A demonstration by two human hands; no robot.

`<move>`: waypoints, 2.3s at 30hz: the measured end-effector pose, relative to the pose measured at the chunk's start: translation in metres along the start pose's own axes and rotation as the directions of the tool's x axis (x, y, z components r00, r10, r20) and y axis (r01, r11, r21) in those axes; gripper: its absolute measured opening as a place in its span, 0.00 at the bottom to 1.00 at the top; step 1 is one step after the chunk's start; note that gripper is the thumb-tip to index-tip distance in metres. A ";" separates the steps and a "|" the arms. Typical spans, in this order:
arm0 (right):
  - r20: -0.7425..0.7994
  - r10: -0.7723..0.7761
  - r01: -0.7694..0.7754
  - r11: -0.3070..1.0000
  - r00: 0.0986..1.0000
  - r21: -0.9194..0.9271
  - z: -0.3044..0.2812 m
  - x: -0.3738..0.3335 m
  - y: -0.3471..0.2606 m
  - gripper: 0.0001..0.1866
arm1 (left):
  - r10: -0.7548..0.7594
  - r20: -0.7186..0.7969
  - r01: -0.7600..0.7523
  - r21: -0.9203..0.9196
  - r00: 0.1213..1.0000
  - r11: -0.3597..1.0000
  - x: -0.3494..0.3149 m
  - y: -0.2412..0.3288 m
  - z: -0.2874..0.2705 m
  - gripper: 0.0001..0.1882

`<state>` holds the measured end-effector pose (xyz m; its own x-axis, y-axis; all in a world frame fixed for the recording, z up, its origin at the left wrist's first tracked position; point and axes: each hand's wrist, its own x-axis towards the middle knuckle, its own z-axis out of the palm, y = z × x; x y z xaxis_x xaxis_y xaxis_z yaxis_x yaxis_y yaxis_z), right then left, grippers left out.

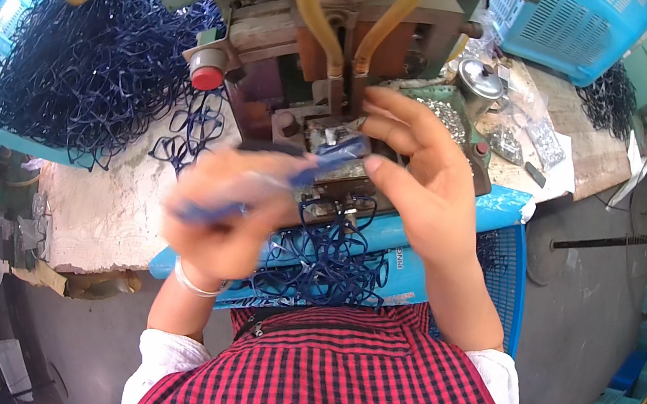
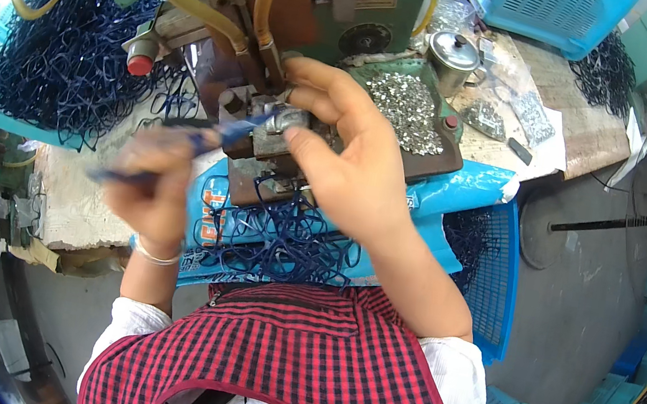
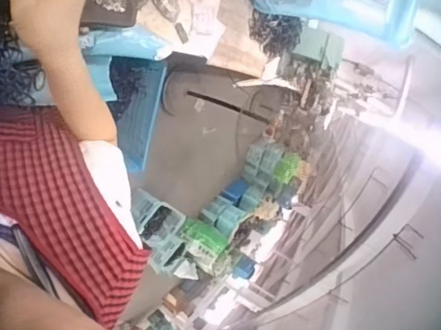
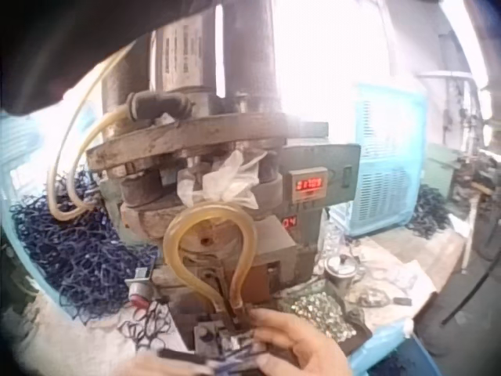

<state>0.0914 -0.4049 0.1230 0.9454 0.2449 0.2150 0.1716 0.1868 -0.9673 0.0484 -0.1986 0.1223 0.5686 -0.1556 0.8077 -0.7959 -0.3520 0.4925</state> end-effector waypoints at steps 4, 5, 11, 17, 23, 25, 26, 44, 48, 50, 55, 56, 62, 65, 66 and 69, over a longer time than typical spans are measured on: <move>-0.055 -0.194 0.063 0.553 0.979 -0.831 -0.062 0.032 0.059 0.14 | 0.307 0.322 -0.401 0.282 0.895 0.872 -0.008 -0.012 0.028 0.11; -0.066 -0.233 0.022 0.355 0.970 -0.935 -0.077 0.030 0.073 0.14 | 0.343 0.319 -0.434 0.278 0.883 0.857 -0.006 -0.014 0.034 0.13; -0.051 -0.422 0.055 0.235 0.905 -0.970 -0.113 0.017 0.122 0.09 | 0.355 0.305 -0.443 0.301 0.884 0.844 -0.008 -0.016 0.039 0.12; 0.273 -0.316 0.312 0.079 0.909 -0.947 -0.092 0.045 0.105 0.10 | 0.344 0.279 -0.418 0.279 0.897 0.864 -0.013 -0.017 0.040 0.11; -0.381 -0.330 0.029 0.787 0.864 -0.616 -0.126 0.022 0.120 0.06 | -0.087 0.189 -0.080 0.729 0.978 0.680 -0.079 0.019 -0.024 0.12; -0.556 -0.089 0.091 0.996 0.827 -0.023 -0.133 0.005 0.116 0.04 | -0.011 -0.386 0.317 0.741 0.923 0.593 -0.097 0.009 -0.068 0.16; -0.548 -0.129 0.158 0.987 0.827 0.005 -0.132 0.004 0.120 0.05 | 0.017 -0.521 0.373 0.634 0.854 0.678 -0.095 0.000 -0.093 0.16; -0.273 -0.029 -0.059 0.949 0.962 -0.310 -0.083 -0.009 0.043 0.09 | -0.437 -0.201 0.367 0.867 0.877 0.337 -0.150 -0.145 -0.106 0.08; -0.046 -0.161 0.130 0.909 0.986 -0.395 -0.036 0.029 0.010 0.06 | -0.275 -0.380 0.461 0.812 0.883 0.358 -0.104 -0.118 -0.086 0.05; -0.078 -0.098 0.075 0.965 0.992 -0.250 -0.025 0.042 0.025 0.11 | -0.395 -0.493 0.632 0.607 0.775 0.482 -0.088 -0.106 -0.075 0.03; -0.068 -0.055 0.036 0.967 0.996 -0.252 -0.012 0.038 0.033 0.24 | -0.536 -0.517 0.595 -0.063 0.667 0.801 -0.107 -0.093 -0.057 0.03; -0.053 -0.055 0.043 0.977 0.997 -0.209 -0.013 0.038 0.031 0.24 | -0.564 -0.497 0.575 -0.149 0.660 0.804 -0.094 -0.081 -0.052 0.03; 0.004 0.090 -0.090 0.995 0.996 0.047 -0.005 0.037 0.026 0.31 | -0.133 -0.344 -0.023 -0.413 0.930 0.910 0.020 -0.003 -0.024 0.07; 0.000 0.117 -0.115 0.981 0.993 0.158 0.010 0.036 0.025 0.30 | -0.211 -0.379 0.082 -0.329 0.901 0.941 0.032 -0.019 -0.021 0.07; -0.021 0.136 -0.130 0.975 0.990 0.182 0.011 0.030 0.026 0.30 | -0.251 -0.377 0.065 -0.442 0.891 0.895 0.030 -0.016 -0.018 0.07; -0.056 0.135 -0.117 0.962 0.989 0.246 0.013 0.021 0.010 0.32 | -0.200 -0.348 0.079 -0.334 0.916 0.939 0.033 -0.008 -0.012 0.08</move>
<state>0.1091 -0.3856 0.1197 0.9740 0.2139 0.0746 -0.0140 0.3852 -0.9227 0.0711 -0.1895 0.1486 0.6082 0.2489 0.7537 -0.7720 -0.0350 0.6346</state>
